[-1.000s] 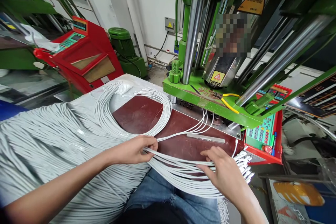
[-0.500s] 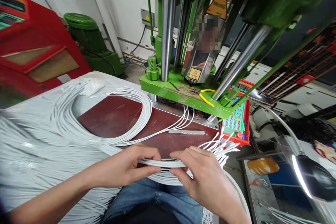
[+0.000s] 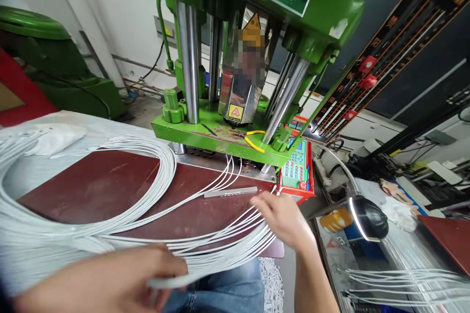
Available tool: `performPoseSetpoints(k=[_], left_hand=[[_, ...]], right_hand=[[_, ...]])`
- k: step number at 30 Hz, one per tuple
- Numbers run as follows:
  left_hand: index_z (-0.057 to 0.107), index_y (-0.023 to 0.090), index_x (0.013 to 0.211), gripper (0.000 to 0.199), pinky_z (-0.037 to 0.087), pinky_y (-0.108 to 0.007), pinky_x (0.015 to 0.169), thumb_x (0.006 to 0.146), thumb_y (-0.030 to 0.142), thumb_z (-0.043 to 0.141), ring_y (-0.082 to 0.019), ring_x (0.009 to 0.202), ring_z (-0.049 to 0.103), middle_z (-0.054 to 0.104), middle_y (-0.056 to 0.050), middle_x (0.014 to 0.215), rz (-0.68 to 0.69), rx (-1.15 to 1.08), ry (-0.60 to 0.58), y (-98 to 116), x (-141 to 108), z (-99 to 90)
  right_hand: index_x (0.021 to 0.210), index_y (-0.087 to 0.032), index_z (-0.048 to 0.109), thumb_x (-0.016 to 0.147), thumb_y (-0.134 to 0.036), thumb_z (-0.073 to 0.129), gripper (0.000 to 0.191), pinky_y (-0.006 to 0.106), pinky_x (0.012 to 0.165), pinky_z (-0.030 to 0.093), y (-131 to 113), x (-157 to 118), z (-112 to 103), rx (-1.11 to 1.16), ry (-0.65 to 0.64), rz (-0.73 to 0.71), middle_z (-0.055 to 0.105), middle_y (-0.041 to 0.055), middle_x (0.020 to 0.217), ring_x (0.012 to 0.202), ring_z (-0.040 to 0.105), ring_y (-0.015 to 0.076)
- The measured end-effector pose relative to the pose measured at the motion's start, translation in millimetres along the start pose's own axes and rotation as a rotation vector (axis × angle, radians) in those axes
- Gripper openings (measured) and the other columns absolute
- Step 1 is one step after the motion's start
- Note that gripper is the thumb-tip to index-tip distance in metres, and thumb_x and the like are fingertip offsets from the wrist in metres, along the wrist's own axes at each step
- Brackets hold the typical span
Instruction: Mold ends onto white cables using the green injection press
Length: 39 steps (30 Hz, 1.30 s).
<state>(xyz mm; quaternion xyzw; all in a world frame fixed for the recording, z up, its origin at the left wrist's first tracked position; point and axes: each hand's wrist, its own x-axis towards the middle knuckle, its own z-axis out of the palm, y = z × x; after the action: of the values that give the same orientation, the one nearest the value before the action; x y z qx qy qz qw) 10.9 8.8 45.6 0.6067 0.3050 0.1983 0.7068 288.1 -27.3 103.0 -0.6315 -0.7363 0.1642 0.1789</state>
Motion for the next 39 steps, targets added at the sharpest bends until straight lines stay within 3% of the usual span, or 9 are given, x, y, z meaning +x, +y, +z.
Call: performPoseSetpoints(k=[5, 9, 12, 18, 22, 26, 30, 35, 39], left_hand=[[0.061, 0.016, 0.075, 0.041, 0.025, -0.023, 0.045, 0.077, 0.056, 0.056, -0.009, 0.044, 0.036, 0.044, 0.005, 0.047, -0.073, -0.159, -0.119, -32, 36, 77.6], [0.061, 0.015, 0.082, 0.049, 0.019, -0.022, 0.043, 0.080, 0.062, 0.049, -0.007, 0.039, 0.028, 0.043, 0.006, 0.046, -0.149, -0.271, -0.180, -51, 48, 106.1], [0.063, 0.013, 0.085, 0.052, 0.018, -0.022, 0.041, 0.079, 0.063, 0.050, -0.006, 0.036, 0.028, 0.046, 0.005, 0.046, -0.172, -0.315, -0.238, -57, 48, 108.3], [0.060, 0.014, 0.085, 0.043, 0.019, -0.020, 0.035, 0.080, 0.056, 0.054, -0.006, 0.031, 0.033, 0.052, 0.003, 0.047, -0.215, -0.543, -0.142, -51, 60, 115.9], [0.057, 0.014, 0.089, 0.040, 0.020, -0.020, 0.033, 0.079, 0.052, 0.058, -0.007, 0.031, 0.037, 0.054, 0.003, 0.051, -0.185, -0.644, -0.071, -47, 70, 115.7], [0.056, 0.014, 0.088, 0.042, 0.021, -0.020, 0.035, 0.078, 0.054, 0.060, -0.006, 0.032, 0.037, 0.056, 0.002, 0.053, -0.177, -0.641, -0.005, -55, 70, 105.2], [0.055, 0.016, 0.088, 0.042, 0.025, -0.021, 0.037, 0.075, 0.056, 0.063, -0.006, 0.034, 0.038, 0.055, 0.004, 0.055, -0.175, -0.669, 0.150, -62, 65, 91.3], [0.057, 0.017, 0.085, 0.041, 0.032, -0.023, 0.040, 0.075, 0.056, 0.063, -0.010, 0.039, 0.045, 0.055, 0.003, 0.056, -0.161, -0.707, 0.250, -56, 61, 82.1], [0.057, 0.016, 0.083, 0.036, 0.039, -0.024, 0.046, 0.079, 0.051, 0.061, -0.012, 0.046, 0.051, 0.057, 0.002, 0.056, -0.123, -0.711, 0.238, -50, 63, 79.2]], right_hand=[[0.079, -0.018, 0.063, 0.098, -0.034, 0.041, 0.033, 0.028, 0.060, 0.037, -30, -2, 54, -0.293, -0.193, -0.371, 0.063, 0.0017, 0.064, 0.058, 0.054, 0.0161], [0.104, -0.016, 0.061, 0.094, -0.042, 0.048, 0.030, 0.040, 0.097, 0.034, -17, 4, 48, 0.003, 0.088, -0.361, 0.063, 0.0082, 0.100, 0.099, 0.053, 0.0223], [0.116, -0.019, 0.057, 0.097, -0.048, 0.040, 0.039, 0.038, 0.098, 0.037, 9, 10, 26, 0.286, 0.121, -0.162, 0.058, 0.0088, 0.114, 0.109, 0.051, 0.0207], [0.115, -0.013, 0.062, 0.096, -0.059, 0.025, 0.062, 0.034, 0.088, 0.047, 34, 11, 35, 0.743, -0.536, -0.183, 0.069, 0.0105, 0.098, 0.094, 0.063, 0.0196], [0.119, -0.016, 0.061, 0.096, -0.055, 0.034, 0.052, 0.033, 0.092, 0.044, 30, 10, 47, 0.708, -0.401, -0.122, 0.065, 0.0100, 0.112, 0.104, 0.060, 0.0195], [0.112, -0.015, 0.063, 0.100, -0.051, 0.020, 0.058, 0.031, 0.089, 0.046, 30, 15, 54, 0.694, -0.346, -0.114, 0.067, 0.0092, 0.107, 0.100, 0.062, 0.0176], [0.099, -0.015, 0.065, 0.096, -0.049, 0.040, 0.042, 0.034, 0.087, 0.042, 45, 17, 68, 0.090, 0.012, -0.017, 0.065, 0.0089, 0.099, 0.095, 0.058, 0.0207], [0.077, -0.016, 0.061, 0.097, -0.040, 0.044, 0.035, 0.030, 0.071, 0.042, 65, 7, 73, -0.216, -0.057, 0.037, 0.063, 0.0048, 0.078, 0.077, 0.059, 0.0195], [0.092, -0.018, 0.063, 0.087, -0.018, 0.058, 0.007, 0.027, 0.072, 0.042, 61, 7, 71, -0.160, -0.111, -0.007, 0.066, 0.0030, 0.083, 0.083, 0.060, 0.0191]])
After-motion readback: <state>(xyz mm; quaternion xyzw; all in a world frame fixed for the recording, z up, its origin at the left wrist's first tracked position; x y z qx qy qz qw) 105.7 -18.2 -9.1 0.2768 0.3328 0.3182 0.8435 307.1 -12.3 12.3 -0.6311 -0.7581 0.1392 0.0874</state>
